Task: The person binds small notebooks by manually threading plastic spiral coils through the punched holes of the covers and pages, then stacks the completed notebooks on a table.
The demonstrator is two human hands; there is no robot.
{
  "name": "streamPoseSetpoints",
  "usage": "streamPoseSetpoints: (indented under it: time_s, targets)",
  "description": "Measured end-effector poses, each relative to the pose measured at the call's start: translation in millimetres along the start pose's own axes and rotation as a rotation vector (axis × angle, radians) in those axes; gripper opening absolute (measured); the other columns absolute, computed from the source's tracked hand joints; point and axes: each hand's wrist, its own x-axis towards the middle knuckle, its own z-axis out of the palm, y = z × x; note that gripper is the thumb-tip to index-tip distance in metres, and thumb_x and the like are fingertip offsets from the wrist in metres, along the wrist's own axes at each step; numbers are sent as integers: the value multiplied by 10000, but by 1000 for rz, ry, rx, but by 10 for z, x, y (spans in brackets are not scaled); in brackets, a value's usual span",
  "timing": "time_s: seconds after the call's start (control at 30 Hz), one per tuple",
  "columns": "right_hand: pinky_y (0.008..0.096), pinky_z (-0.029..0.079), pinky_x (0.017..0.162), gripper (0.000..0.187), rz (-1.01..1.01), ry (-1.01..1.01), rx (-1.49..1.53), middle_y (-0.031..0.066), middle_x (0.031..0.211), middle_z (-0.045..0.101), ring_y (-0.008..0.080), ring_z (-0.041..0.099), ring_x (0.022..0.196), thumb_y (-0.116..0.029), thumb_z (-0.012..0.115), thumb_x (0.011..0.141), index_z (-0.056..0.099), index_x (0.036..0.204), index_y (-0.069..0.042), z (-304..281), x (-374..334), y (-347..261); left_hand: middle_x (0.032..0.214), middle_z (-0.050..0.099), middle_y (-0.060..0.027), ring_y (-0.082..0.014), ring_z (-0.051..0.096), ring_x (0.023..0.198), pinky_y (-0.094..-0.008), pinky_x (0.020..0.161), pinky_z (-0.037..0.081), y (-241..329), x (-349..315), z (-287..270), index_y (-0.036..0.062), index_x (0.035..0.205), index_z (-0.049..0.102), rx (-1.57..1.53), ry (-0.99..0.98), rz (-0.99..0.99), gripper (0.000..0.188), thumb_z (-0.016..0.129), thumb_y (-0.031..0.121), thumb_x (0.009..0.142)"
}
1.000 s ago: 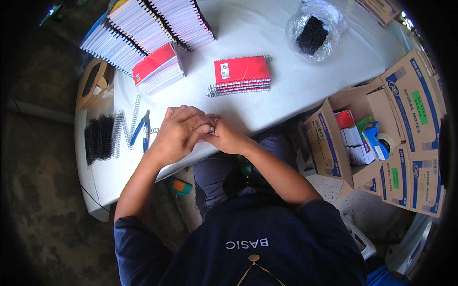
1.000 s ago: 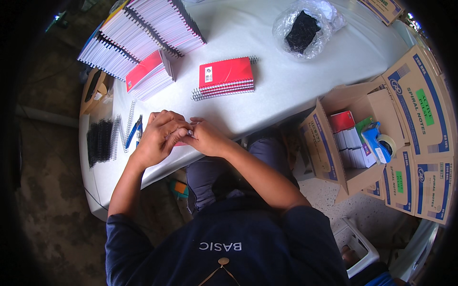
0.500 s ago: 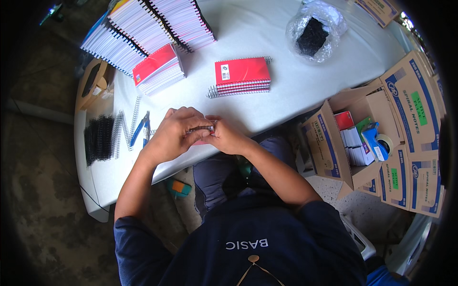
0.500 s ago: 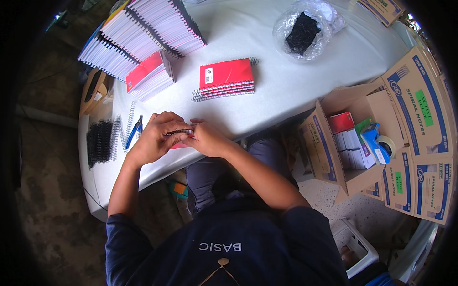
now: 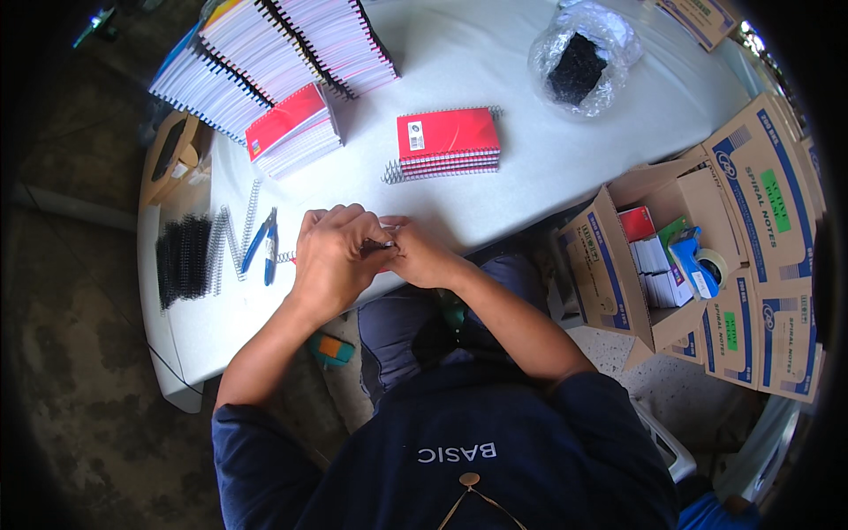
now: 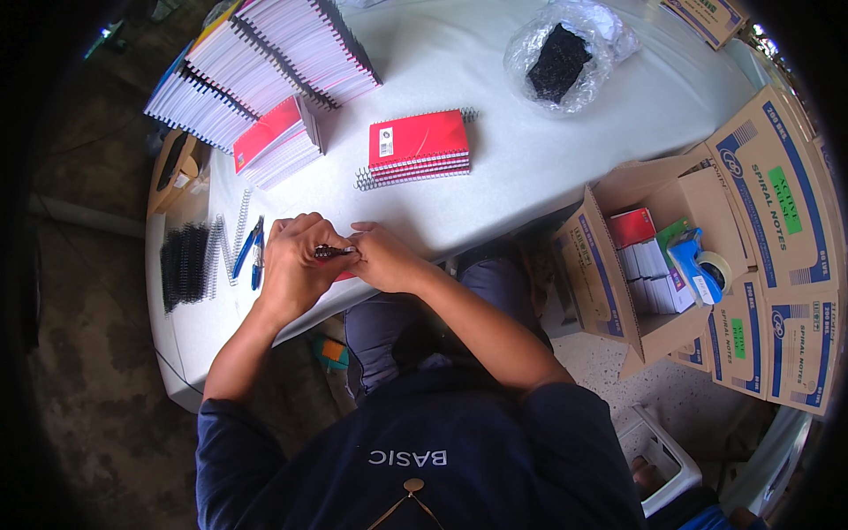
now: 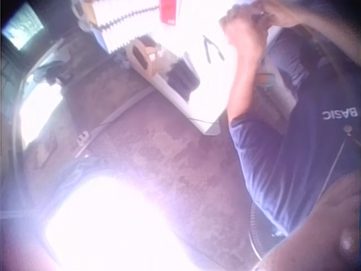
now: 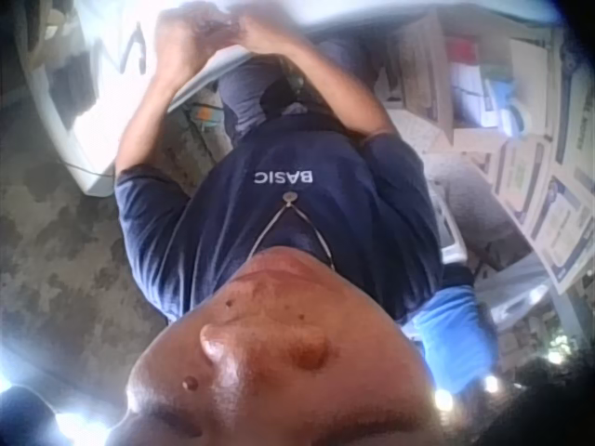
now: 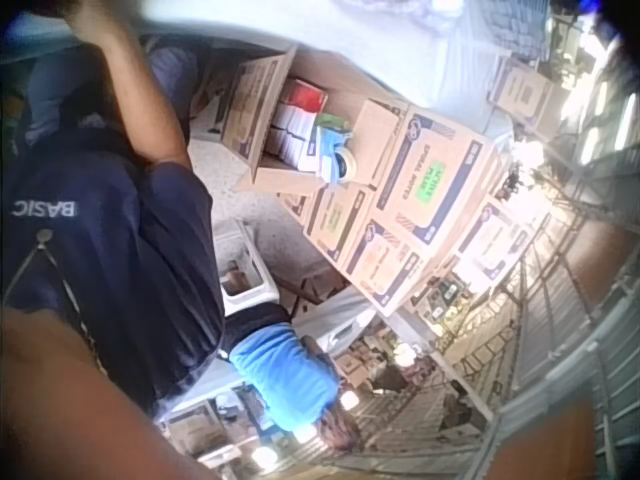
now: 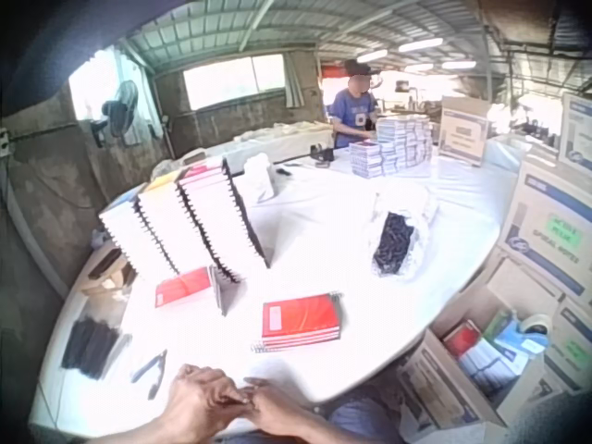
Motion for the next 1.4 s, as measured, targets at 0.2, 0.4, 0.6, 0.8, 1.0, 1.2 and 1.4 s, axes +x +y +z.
streamPoseSetpoints:
  time_s: [0.2, 0.4, 0.6, 0.8, 1.0, 1.2, 1.4]
  targets:
    - [350, 443, 872, 149, 62, 93, 199, 158, 844, 631, 265, 610, 789, -129, 610, 820, 622, 913, -13, -74, 1, -176, 846, 599, -35, -223, 548, 840, -319, 751, 347, 103, 11, -10, 119, 843, 628, 194, 165, 18, 339, 822, 229, 588]
    - [257, 435, 808, 218, -4, 563, 661, -14, 940, 609, 63, 526, 901, -179, 572, 913, 605, 1043, -7, -773, 32, -537, 1236, 444, -147, -274, 408, 1177, -391, 1001, 298, -39, 206, -157, -14, 1260, 376, -125, 909, -92, 838, 834, 305, 635]
    - [310, 365, 928, 400, 56, 998, 288, 140, 1263, 441, 182, 433, 1126, -296, 483, 951, 477, 1211, 7, -1016, 350, -153, 1019, 622, -55, -81, 534, 946, -247, 842, 427, 289, 913, 353, -23, 1122, 555, -1148, 874, -11, 222, 525, 81, 928]
    - [329, 338, 1018, 610, 203, 1127, 301, 224, 1318, 446, 267, 440, 1222, -420, 315, 983, 386, 1296, 99, -1097, 168, 410, 999, 604, -105, -262, 530, 964, -400, 856, 394, -66, 1189, 1020, 97, 995, 666, 0, 586, 198, 296, 707, 261, 752]
    - [307, 472, 677, 381, 338, 1139, 60, 137, 795, 682, 138, 611, 722, -317, 492, 945, 647, 1030, 20, -1049, 238, 310, 945, 567, -120, -224, 534, 843, -359, 744, 425, -284, 1206, 1103, 50, 921, 644, -328, 833, -255, 283, 718, 279, 772]
    - [255, 466, 681, 351, 345, 1175, 35, 86, 774, 671, 70, 554, 708, -288, 567, 914, 653, 972, 47, -1053, 249, 227, 836, 533, -112, -184, 493, 615, -327, 567, 430, -283, 1202, 1104, 9, 895, 586, -457, 783, -472, 299, 690, 278, 815]
    - [298, 456, 825, 359, 342, 1244, -54, 165, 940, 668, 176, 610, 877, -268, 573, 903, 622, 1047, 56, -1061, 276, 233, 913, 541, -148, -276, 521, 839, -372, 764, 420, -439, 1202, 925, 5, 1024, 536, -195, 1104, -181, 273, 636, 141, 810]
